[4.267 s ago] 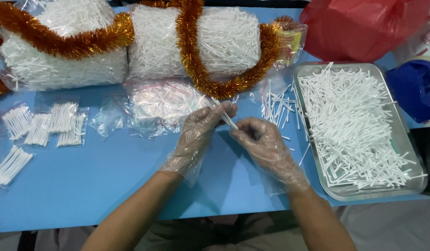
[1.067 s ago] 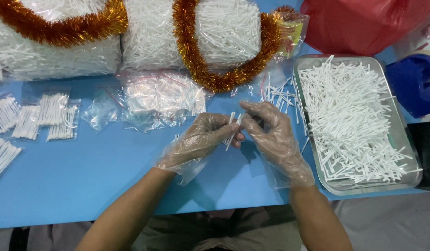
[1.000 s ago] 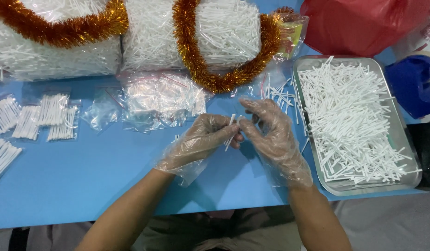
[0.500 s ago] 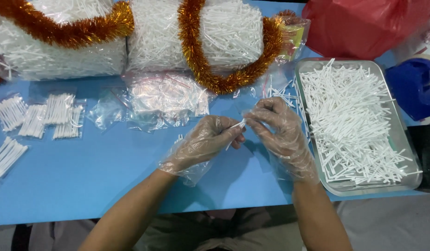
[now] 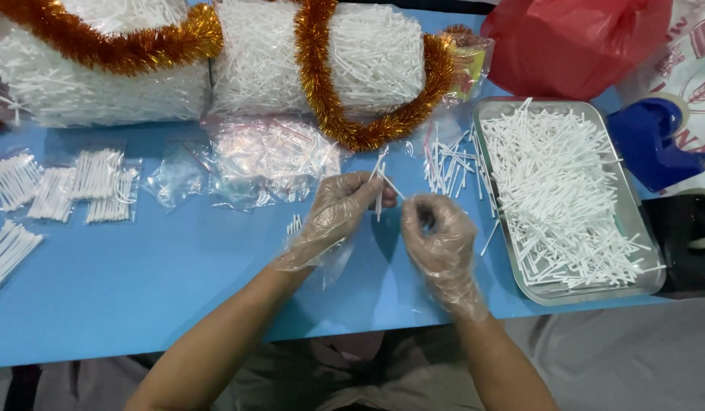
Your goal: The person, wearing plastic gloves, picks up cotton swabs one by one from a metal tray and organizes them into a small bundle, then places the bundle into a small plastic bag.
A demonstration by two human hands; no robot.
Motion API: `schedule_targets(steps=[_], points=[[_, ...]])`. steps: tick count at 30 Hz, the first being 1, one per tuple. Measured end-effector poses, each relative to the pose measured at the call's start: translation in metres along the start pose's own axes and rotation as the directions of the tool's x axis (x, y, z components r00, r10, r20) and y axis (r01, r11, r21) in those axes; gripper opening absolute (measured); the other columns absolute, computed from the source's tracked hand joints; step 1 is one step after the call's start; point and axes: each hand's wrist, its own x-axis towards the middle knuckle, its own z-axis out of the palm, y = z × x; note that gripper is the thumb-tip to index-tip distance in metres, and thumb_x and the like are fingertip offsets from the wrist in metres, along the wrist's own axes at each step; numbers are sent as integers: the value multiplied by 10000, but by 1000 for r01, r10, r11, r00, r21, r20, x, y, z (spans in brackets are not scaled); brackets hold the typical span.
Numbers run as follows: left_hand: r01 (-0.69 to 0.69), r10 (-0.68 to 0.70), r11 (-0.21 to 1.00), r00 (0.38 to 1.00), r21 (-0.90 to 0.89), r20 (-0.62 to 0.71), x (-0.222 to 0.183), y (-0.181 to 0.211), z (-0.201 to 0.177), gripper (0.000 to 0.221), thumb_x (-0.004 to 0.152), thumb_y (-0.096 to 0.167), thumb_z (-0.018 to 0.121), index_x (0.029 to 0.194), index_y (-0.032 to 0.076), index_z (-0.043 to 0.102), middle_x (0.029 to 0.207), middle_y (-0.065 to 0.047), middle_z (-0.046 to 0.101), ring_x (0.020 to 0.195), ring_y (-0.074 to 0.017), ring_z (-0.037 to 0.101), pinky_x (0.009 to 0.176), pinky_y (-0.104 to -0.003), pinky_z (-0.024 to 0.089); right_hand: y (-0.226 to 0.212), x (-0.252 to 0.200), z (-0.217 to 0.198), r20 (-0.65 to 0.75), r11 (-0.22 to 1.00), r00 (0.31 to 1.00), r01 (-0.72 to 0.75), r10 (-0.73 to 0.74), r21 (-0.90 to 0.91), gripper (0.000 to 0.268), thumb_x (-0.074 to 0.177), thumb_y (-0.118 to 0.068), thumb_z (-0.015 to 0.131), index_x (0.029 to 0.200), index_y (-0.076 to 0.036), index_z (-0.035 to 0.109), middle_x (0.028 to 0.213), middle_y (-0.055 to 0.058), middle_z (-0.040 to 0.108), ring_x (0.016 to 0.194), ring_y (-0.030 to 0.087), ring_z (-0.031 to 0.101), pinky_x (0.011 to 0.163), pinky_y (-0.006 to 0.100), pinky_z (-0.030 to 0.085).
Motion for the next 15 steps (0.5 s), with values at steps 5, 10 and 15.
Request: schedule_targets(steps=[5, 10, 15], points=[[-32, 34, 996, 999, 87, -21, -2, 0, 6, 275, 980, 275, 678, 954, 23, 786, 823, -125, 753, 851, -171, 719, 789, -333, 599, -17, -13, 11, 65, 971, 969, -239, 240, -21, 131, 904, -104, 714, 791, -37, 708, 626, 141, 647, 586, 259, 667, 491, 360, 502], [-21, 22, 995, 1000, 102, -14, -12, 8, 20, 253, 976, 281, 673, 902, 69, 789, 736, -54, 701, 760, -109, 643, 704, -268, 563, -18, -10, 10, 110, 937, 931, -349, 347, 2, 175, 922, -101, 680, 762, -35, 705, 578, 110, 607, 563, 192, 601, 501, 325, 471], [19, -7, 943, 999, 332, -37, -29, 33, 27, 291, 981, 306, 607, 903, 109, 807, 683, -66, 713, 682, -173, 723, 637, -298, 580, -26, -4, 8, 163, 928, 913, -365, 373, -78, 187, 896, -76, 676, 712, -42, 679, 564, 138, 605, 562, 244, 627, 502, 347, 464]])
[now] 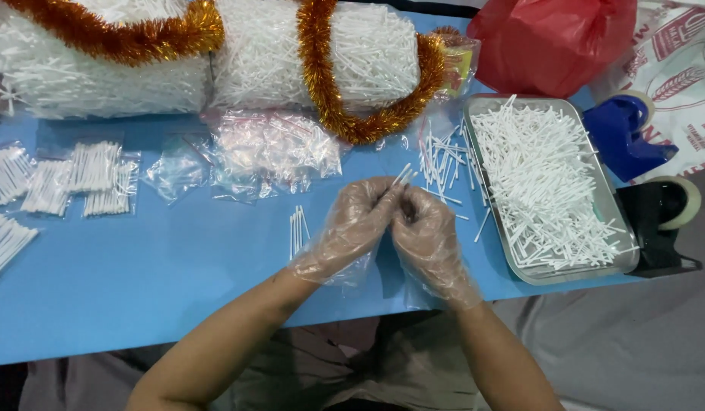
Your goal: The person, wearing plastic gloves, picks up cotton swabs one by one from a metal tray and organizes them into a small bundle, then places the bundle into a small plastic bag.
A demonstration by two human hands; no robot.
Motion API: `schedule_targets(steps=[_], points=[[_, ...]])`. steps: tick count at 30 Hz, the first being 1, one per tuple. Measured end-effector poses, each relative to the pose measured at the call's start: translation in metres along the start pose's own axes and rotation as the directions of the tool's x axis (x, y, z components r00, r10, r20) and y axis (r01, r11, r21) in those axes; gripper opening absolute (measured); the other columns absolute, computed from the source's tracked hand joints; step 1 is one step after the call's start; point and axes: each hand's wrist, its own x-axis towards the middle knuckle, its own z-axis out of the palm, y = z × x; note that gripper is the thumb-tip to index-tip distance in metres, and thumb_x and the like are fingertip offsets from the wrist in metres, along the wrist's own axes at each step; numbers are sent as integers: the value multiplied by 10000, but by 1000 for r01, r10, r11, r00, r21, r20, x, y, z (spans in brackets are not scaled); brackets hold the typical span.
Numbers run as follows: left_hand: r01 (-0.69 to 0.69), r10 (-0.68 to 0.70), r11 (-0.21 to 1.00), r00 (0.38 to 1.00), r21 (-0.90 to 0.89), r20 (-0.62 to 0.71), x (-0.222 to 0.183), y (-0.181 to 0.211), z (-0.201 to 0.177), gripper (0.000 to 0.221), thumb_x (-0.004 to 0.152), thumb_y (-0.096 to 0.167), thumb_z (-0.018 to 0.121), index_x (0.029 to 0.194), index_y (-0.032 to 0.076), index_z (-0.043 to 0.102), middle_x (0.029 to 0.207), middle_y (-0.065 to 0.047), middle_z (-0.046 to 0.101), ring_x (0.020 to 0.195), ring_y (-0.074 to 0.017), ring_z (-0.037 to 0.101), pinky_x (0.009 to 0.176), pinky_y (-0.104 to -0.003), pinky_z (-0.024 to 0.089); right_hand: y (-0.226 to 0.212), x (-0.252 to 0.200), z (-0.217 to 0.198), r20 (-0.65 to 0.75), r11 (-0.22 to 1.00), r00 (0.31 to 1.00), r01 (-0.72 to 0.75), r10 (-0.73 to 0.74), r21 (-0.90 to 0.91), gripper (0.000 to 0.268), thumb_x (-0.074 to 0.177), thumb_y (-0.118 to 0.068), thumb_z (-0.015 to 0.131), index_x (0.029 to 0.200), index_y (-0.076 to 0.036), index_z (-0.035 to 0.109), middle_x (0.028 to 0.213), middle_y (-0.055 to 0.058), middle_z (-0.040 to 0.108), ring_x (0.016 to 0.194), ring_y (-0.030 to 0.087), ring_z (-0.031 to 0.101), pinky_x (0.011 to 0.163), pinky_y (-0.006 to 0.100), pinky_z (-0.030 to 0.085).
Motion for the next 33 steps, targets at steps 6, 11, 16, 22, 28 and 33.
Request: schedule_targets(steps=[6, 11, 16, 22, 28, 33], points=[[-127, 128, 976, 992, 177, 2, 1, -5, -1, 272, 972, 230, 581, 875, 87, 791, 628, -85, 685, 618, -228, 703, 580, -318, 555, -33, 3, -28, 162, 977, 984, 104, -73, -189, 106, 878, -64, 706, 798, -7, 743, 637, 217, 669, 652, 395, 705, 505, 430, 517], [-62, 44, 992, 986, 110, 160, 0, -1, -2, 323, 1012, 243, 509, 932, 47, 752, 782, -131, 742, 783, -288, 732, 710, -378, 562, -64, 21, -66, 133, 819, 850, 527, -510, -225, 275, 981, 58, 560, 1218, 102, 693, 1084, 307, 702, 1011, 421, 708, 811, 448, 607], [-27, -6, 983, 984, 183, 177, -2, 11, -7, 355, 1030, 304, 462, 907, 113, 734, 753, -82, 723, 738, -221, 709, 675, -328, 546, -36, 22, -41, 137, 822, 824, 563, -550, -87, 313, 973, 25, 558, 1274, 62, 639, 1132, 311, 677, 1047, 426, 684, 805, 484, 604], [-230, 231, 971, 973, -57, 12, -7, 14, -13, 315, 1074, 249, 459, 988, 88, 716, 876, -108, 754, 887, -185, 706, 767, -312, 556, -53, -3, -25, 60, 998, 996, 65, -63, -28, 289, 1075, -183, 508, 1183, 40, 656, 1047, 257, 695, 1023, 383, 699, 766, 473, 564], [-276, 276, 902, 960, -332, -48, -7, -1, -5, 288, 1082, 253, 518, 1043, 47, 715, 994, -144, 768, 987, -136, 669, 864, -327, 569, -32, -1, -7, 177, 989, 984, -41, 15, 141, 382, 1085, -300, 480, 910, -51, 711, 804, 99, 700, 811, 180, 664, 645, 327, 517], [-238, 247, 898, 969, -369, -25, -8, 6, -6, 275, 1064, 282, 554, 1043, 55, 707, 985, -139, 766, 824, -106, 669, 654, -251, 570, 9, 9, 5, 252, 967, 968, -64, -1, 249, 459, 1087, -345, 531, 777, -37, 671, 636, 73, 618, 654, 131, 573, 518, 283, 471]])
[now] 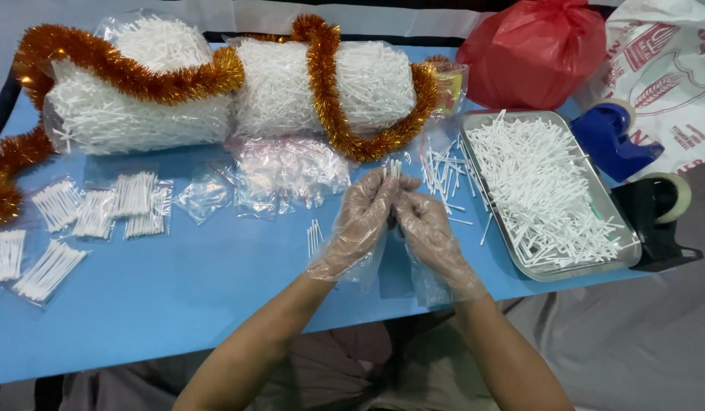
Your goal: The person, wearing plastic gloves, picks up cotton swabs one by one from a metal tray and organizes them into a small bundle, then places the bundle into a small plastic bag.
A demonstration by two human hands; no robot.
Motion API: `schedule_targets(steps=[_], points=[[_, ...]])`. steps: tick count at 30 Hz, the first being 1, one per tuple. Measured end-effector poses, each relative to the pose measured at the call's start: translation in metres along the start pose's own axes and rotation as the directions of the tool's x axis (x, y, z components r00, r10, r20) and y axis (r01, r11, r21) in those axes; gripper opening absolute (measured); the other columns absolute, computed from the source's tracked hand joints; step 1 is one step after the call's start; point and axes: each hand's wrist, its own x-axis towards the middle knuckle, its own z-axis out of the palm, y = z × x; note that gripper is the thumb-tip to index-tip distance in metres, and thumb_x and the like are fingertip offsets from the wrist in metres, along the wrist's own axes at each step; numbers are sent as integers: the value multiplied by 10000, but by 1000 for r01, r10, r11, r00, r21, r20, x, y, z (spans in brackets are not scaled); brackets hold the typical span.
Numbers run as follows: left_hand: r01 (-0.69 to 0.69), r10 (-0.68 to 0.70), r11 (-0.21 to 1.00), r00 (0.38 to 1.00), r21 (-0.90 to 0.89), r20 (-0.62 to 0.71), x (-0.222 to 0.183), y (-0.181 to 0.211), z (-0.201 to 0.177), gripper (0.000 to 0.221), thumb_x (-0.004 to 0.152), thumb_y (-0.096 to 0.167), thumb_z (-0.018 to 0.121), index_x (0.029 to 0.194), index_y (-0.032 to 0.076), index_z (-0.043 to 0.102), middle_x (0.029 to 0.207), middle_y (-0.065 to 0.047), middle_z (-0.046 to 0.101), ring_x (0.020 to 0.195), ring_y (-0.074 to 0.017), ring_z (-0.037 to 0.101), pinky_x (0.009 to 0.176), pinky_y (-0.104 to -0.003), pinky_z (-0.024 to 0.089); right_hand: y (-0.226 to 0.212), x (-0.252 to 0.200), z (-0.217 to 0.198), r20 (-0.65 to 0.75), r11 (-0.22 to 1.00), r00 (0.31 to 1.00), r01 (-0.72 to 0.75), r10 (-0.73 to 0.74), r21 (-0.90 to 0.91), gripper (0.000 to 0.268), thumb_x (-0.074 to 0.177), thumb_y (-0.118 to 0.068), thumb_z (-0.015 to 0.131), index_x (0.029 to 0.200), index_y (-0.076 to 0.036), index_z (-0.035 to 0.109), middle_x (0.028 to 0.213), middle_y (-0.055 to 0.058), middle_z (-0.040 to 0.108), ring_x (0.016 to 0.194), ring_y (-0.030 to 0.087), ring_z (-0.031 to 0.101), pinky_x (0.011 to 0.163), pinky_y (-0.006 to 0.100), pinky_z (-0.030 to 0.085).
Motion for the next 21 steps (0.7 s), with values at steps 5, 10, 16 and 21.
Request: schedule_targets(steps=[5, 10, 16, 21], points=[[52, -52, 997, 999, -53, 12, 6, -27, -8, 296, 1073, 321, 534, 1086, 72, 693, 1030, -133, 775, 697, -88, 684, 564, -223, 565, -13, 0, 1, 86, 988, 996, -51, 39, 143, 383, 1047, -313, 635, 768, -53, 671, 629, 46, 595, 610, 105, 550, 454, 243, 419], [113, -110, 986, 993, -125, 31, 13, -42, -14, 301, 1066, 328, 551, 1111, 53, 666, 1066, -165, 760, 620, -151, 701, 466, -277, 589, 13, 1, 3, 109, 920, 987, -153, 121, 360, 370, 1027, -302, 682, 779, -28, 670, 625, 90, 581, 564, 131, 547, 441, 240, 424], [208, -214, 960, 977, 188, 10, -5, -4, -25, 322, 1033, 346, 587, 1097, 53, 705, 981, -154, 761, 755, -183, 720, 591, -316, 620, -7, -6, 10, 145, 870, 945, -327, 293, 370, 380, 1000, -318, 710, 718, -81, 616, 583, 60, 551, 517, 127, 543, 423, 220, 394], [238, -224, 686, 968, 688, -111, -22, 34, -79, 346, 991, 311, 610, 1234, 77, 688, 1129, -190, 736, 1130, -342, 697, 875, -489, 585, -17, -16, 17, 199, 892, 881, -378, 429, -248, 355, 993, -267, 591, 907, 34, 757, 711, 215, 684, 707, 281, 617, 621, 427, 498]])
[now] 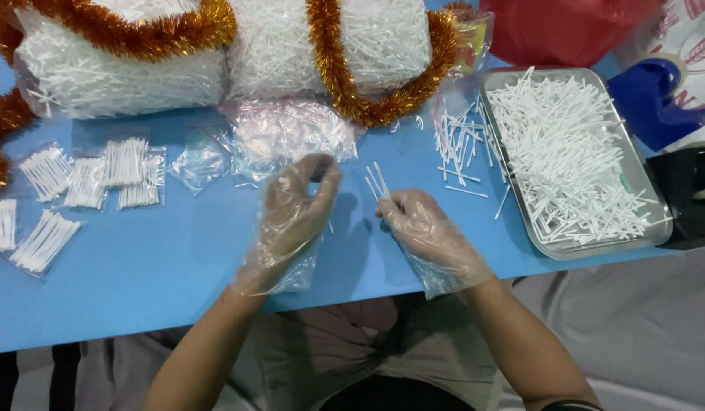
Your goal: The person, wearing plastic gloves, picks up cotton swabs one by one from a metal tray and organizes them into a small bundle, then places the bundle into a small plastic bag.
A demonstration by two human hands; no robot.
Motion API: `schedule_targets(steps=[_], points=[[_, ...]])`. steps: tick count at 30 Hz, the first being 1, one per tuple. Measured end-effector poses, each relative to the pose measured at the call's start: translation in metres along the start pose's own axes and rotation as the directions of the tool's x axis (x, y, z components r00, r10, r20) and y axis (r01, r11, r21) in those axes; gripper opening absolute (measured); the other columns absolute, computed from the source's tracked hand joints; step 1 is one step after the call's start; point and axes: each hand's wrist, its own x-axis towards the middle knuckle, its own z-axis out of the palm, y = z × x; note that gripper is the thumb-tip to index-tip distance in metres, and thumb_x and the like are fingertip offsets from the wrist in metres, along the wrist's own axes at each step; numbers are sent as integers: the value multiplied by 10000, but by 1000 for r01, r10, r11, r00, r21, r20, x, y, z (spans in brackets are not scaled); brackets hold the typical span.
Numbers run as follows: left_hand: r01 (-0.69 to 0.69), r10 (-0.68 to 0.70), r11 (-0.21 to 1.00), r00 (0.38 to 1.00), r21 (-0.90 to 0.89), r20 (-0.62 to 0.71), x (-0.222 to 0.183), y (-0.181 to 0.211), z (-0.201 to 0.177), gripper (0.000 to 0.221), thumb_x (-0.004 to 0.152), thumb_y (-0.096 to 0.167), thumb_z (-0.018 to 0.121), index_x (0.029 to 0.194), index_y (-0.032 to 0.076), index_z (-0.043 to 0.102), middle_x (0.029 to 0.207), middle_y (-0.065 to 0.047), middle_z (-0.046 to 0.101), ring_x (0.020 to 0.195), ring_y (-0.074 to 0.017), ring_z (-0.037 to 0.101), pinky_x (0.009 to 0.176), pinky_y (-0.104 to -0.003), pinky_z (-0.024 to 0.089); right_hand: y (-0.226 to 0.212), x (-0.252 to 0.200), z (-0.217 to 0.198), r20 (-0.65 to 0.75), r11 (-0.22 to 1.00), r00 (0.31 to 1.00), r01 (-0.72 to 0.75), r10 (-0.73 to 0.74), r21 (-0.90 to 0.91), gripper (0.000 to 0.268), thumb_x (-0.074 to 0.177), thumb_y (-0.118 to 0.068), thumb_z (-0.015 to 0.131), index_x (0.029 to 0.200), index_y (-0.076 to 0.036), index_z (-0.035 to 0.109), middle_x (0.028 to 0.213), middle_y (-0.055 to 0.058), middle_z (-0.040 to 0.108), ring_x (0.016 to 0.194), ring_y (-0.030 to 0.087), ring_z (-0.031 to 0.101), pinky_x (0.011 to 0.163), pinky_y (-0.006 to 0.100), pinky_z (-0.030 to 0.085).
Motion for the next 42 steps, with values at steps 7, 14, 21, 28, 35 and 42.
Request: schedule_targets(steps=[7, 14, 21, 28, 35, 42], points=[[-47, 261, 765, 934, 642, -243, -45, -72, 0, 338, 993, 327, 652, 1014, -5, 708, 828, -209, 677, 793, -351, 712, 570, -406, 582, 32, 24, 32, 84, 371, 951, 197, -298, -908, 278, 997, -307, 606, 758, -178, 668, 619, -61, 550, 634, 59, 620, 569, 195, 507], [-220, 337, 653, 941, 725, -18, -67, -48, -13, 397, 957, 479, 659, 972, 88, 719, 756, -76, 632, 695, -245, 671, 622, -392, 523, -10, 8, 40, -15, 748, 998, 31, -55, -663, 299, 1010, -347, 591, 787, -161, 666, 667, -18, 628, 675, 164, 699, 584, 288, 582], [-349, 540, 625, 839, 698, -64, -62, -76, -4, 375, 939, 435, 718, 963, 63, 673, 720, -88, 553, 649, -267, 605, 622, -402, 472, 2, 12, 52, -41, 852, 998, -65, 51, -519, 313, 980, -447, 570, 977, -179, 732, 831, 26, 725, 909, 274, 757, 666, 372, 635], [-257, 397, 652, 917, 713, -32, -60, -58, -2, 438, 899, 492, 733, 1009, 69, 723, 737, -92, 617, 718, -281, 679, 745, -445, 495, -17, 3, 42, 27, 925, 978, 202, -205, -322, 269, 953, -319, 571, 974, -115, 745, 830, 113, 734, 814, 318, 763, 612, 362, 615], [-263, 434, 648, 899, 715, -62, -57, -22, -1, 378, 940, 431, 708, 1105, 92, 735, 849, -109, 697, 854, -280, 721, 829, -422, 513, 32, -1, -41, -210, 757, 874, 233, -438, -611, 351, 943, -327, 702, 1096, -18, 765, 878, 178, 753, 733, 305, 765, 564, 377, 628], [-466, 517, 638, 849, 613, 108, -4, -9, 54, 217, 903, 311, 734, 952, 100, 735, 710, -63, 642, 752, -292, 707, 718, -440, 513, 27, 16, -102, -325, 798, 915, -7, -238, -603, 399, 933, -378, 681, 1020, -5, 792, 898, 216, 752, 906, 410, 737, 726, 493, 609]])
